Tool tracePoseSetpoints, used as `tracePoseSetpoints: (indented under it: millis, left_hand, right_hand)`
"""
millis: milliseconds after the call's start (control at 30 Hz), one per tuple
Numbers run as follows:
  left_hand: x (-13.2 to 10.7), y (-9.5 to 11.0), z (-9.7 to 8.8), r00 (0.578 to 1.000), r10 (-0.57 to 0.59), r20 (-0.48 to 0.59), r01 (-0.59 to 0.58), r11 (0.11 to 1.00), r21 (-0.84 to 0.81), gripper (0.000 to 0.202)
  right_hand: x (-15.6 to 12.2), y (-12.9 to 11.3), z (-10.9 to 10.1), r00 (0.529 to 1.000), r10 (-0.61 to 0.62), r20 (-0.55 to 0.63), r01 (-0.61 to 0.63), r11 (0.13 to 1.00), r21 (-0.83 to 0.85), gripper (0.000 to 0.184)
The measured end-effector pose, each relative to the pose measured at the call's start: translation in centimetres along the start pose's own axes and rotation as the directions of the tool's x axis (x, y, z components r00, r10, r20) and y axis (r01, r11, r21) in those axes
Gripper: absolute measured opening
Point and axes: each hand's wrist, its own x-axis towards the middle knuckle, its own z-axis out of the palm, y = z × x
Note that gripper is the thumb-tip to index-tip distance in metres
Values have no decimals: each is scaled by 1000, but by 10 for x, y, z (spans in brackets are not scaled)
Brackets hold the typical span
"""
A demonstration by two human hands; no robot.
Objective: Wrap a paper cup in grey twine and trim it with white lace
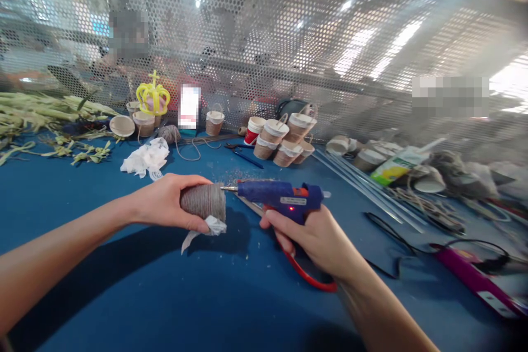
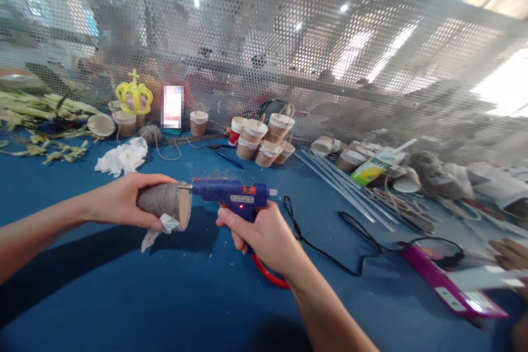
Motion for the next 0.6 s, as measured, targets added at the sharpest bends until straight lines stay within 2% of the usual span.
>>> tracePoseSetpoints:
  millis: [200,467,600]
  left_hand:
    - [0,-3,0,1000,9,-2,-9,999,-45,63]
    - [-1,-1,-1,1000,28,-4,-28,1000,-13,65]
    - [-1,-1,-1,999,45,-9,-45,999,-29,65]
  right_hand:
    - [-1,1,-1,997,-11,72,15,998,-56,31]
    - [-2,-1,0,1000,-10,3,10,1000,10,31]
    - [-4,0,-2,998,-4,59,5,1000,-11,31]
